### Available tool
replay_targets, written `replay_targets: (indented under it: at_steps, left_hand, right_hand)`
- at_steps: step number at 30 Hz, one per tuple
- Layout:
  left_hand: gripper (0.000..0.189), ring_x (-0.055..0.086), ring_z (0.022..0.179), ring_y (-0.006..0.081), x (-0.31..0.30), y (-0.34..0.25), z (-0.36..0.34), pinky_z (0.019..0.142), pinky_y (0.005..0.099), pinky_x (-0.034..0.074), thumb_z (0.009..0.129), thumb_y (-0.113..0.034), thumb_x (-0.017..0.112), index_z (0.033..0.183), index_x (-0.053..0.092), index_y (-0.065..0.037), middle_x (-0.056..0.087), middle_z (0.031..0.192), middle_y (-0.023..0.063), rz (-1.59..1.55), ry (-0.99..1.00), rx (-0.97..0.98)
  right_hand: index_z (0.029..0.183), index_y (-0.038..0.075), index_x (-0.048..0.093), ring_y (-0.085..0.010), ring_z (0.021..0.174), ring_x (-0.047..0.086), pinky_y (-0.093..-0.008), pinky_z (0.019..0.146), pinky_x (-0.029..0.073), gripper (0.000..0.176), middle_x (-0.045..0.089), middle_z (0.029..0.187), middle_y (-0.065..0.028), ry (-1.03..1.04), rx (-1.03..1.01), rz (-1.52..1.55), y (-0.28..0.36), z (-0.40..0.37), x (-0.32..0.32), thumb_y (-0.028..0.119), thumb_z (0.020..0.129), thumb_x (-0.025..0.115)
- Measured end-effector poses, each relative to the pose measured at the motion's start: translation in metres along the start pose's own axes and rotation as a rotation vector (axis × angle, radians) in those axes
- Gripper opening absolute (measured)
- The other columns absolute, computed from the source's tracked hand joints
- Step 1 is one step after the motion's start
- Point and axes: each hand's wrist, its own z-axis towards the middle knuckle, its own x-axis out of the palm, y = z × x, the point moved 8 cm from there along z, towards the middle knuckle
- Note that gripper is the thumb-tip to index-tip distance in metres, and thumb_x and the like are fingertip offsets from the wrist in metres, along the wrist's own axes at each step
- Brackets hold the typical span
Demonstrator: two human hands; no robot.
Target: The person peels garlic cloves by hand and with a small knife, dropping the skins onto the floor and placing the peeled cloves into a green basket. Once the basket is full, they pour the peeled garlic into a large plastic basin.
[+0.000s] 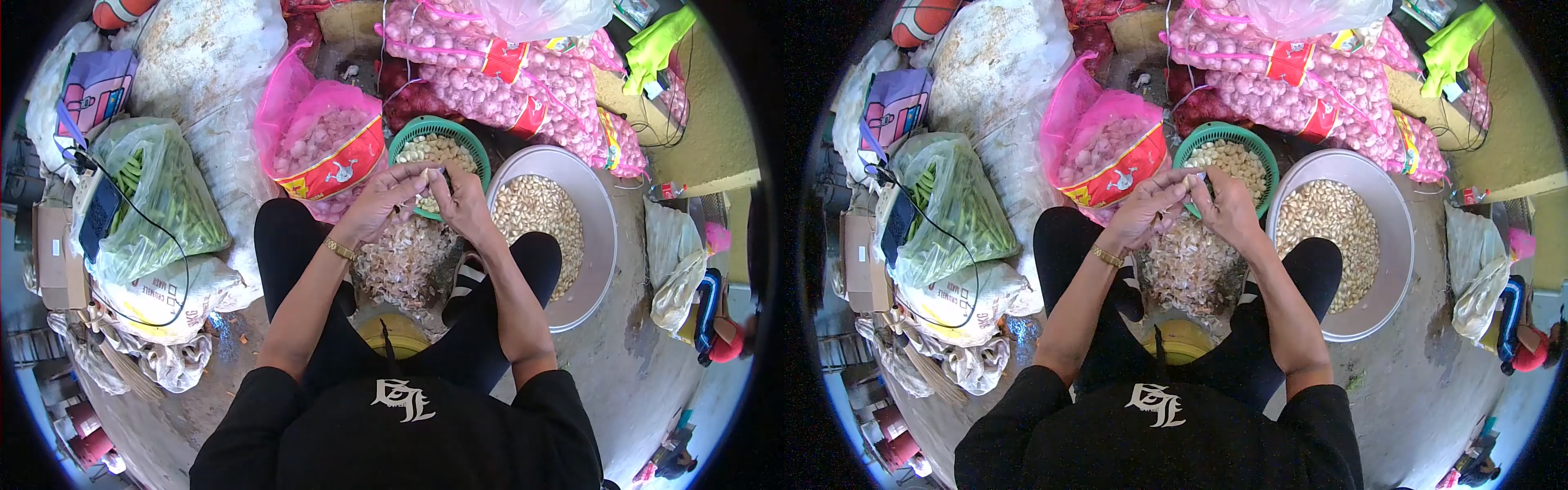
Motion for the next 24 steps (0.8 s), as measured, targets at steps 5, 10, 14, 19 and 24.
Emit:
replay_targets:
  at_steps: [5, 10, 14, 19, 24]
  left_hand:
    - [0.02, 0.049, 0.056, 0.0021, -0.005, 0.01, 0.001, 0.045, 0.0155, 0.036, 0.099, -0.017, 0.058, 0.117, 0.054, -0.01, 0.062, 0.099, -0.0004, -0.056, -0.014, 0.019]
    - [0.016, 0.048, 0.055, 0.0027, -0.008, 0.008, 0.0, 0.045, 0.0153, 0.035, 0.098, -0.016, 0.059, 0.112, 0.054, -0.01, 0.064, 0.096, 0.0013, -0.197, 0.023, -0.007]
    - [0.015, 0.046, 0.054, 0.0032, -0.015, 0.005, 0.0, 0.045, 0.0155, 0.035, 0.098, -0.018, 0.06, 0.11, 0.055, -0.01, 0.062, 0.088, 0.0001, -0.153, -0.007, -0.027]
    - [0.016, 0.049, 0.053, 0.0023, -0.051, 0.002, 0.007, 0.041, 0.0145, 0.037, 0.098, -0.016, 0.06, 0.111, 0.056, -0.008, 0.065, 0.094, 0.005, -0.254, -0.086, 0.04]
    - [0.028, 0.05, 0.054, 0.0022, -0.046, -0.026, -0.004, 0.039, 0.0138, 0.037, 0.098, -0.017, 0.06, 0.123, 0.054, -0.007, 0.064, 0.094, 0.0053, -0.309, -0.143, 0.106]
  right_hand:
    - [0.086, -0.002, 0.058, -0.0384, 0.06, 0.061, -0.0425, 0.055, 0.046, 0.025, 0.058, 0.066, -0.0233, -0.002, -0.031, -0.066, -0.003, -0.002, 0.004, 0.021, 0.095, 0.06]
    - [0.086, -0.001, 0.056, -0.0395, 0.055, 0.059, -0.0433, 0.051, 0.044, 0.023, 0.054, 0.061, -0.0227, -0.004, -0.085, -0.103, 0.0, -0.004, 0.006, 0.02, 0.093, 0.062]
    - [0.086, 0.0, 0.056, -0.0392, 0.053, 0.058, -0.0435, 0.05, 0.044, 0.02, 0.053, 0.057, -0.0203, 0.014, -0.094, -0.097, 0.005, -0.008, 0.006, 0.018, 0.091, 0.063]
    - [0.086, 0.0, 0.057, -0.0344, 0.053, 0.057, -0.0404, 0.051, 0.043, 0.019, 0.053, 0.059, -0.0184, 0.076, -0.137, -0.122, 0.018, -0.015, 0.007, 0.017, 0.091, 0.063]
    - [0.088, 0.0, 0.059, -0.0322, 0.055, 0.059, -0.039, 0.054, 0.045, 0.022, 0.055, 0.061, -0.0175, 0.124, -0.19, -0.18, 0.015, -0.018, 0.006, 0.02, 0.09, 0.066]
